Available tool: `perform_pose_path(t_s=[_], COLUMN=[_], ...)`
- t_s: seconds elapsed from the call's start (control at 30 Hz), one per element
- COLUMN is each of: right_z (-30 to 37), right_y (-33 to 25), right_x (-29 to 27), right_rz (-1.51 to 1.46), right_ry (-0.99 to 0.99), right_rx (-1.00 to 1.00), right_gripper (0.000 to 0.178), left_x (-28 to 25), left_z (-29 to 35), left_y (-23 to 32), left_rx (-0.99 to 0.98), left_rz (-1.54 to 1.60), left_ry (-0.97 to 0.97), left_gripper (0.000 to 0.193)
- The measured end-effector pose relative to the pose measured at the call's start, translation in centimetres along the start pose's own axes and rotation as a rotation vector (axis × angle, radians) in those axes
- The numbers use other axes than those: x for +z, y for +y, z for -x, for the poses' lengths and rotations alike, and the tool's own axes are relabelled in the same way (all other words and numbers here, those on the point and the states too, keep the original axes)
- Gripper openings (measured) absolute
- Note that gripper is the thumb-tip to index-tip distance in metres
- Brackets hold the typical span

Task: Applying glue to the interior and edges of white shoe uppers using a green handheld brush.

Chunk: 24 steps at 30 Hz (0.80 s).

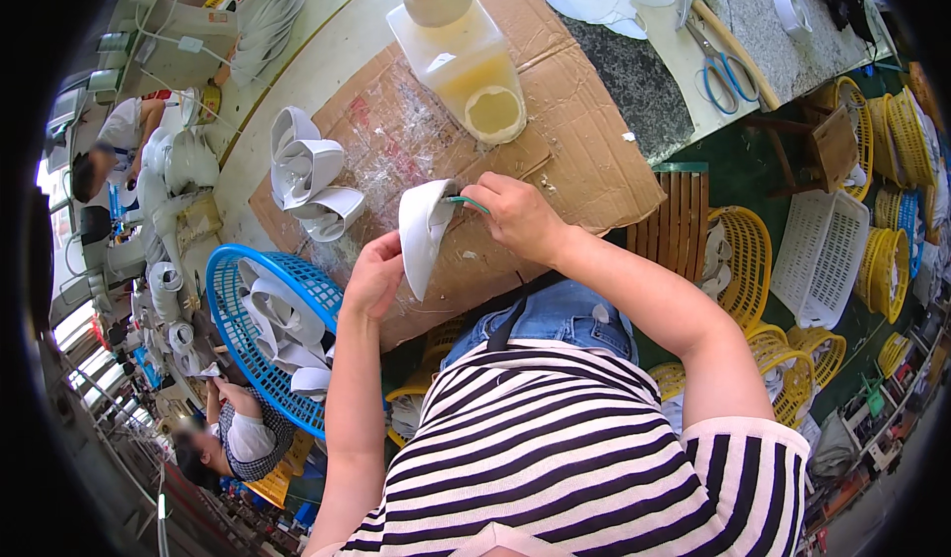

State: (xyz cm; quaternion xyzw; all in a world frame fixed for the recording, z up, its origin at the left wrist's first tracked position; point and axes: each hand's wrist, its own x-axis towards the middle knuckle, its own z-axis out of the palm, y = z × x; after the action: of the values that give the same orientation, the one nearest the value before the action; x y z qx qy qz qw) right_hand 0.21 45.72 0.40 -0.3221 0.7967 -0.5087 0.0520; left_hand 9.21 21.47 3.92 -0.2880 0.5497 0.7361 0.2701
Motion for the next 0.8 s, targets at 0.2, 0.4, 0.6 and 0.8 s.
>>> perform_pose_path(t_s=[0.2, 0.4, 0.6, 0.8], right_z=[0.3, 0.3, 0.6, 2.1], right_y=[0.3, 0.2, 0.1, -1.0], right_x=[0.3, 0.4, 0.6, 1.1], right_rz=[0.002, -0.012, -0.006, -0.094], right_ry=[0.026, 0.032, 0.023, -0.059], right_rx=[0.009, 0.009, -0.003, -0.004], right_gripper=[0.015, 0.016, 0.017, 0.017], left_x=[-0.1, 2.6, 4.5, 4.0], left_z=[3.0, 3.4, 3.7, 3.8], left_y=[-3.6, -4.8, -4.6, -6.0], left_rx=[0.264, -0.074, -0.219, -0.197], left_rz=[-0.147, 0.212, 0.273, 0.248], left_ry=[0.130, 0.327, 0.408, 0.380], left_gripper=[0.021, 0.018, 0.039, 0.043])
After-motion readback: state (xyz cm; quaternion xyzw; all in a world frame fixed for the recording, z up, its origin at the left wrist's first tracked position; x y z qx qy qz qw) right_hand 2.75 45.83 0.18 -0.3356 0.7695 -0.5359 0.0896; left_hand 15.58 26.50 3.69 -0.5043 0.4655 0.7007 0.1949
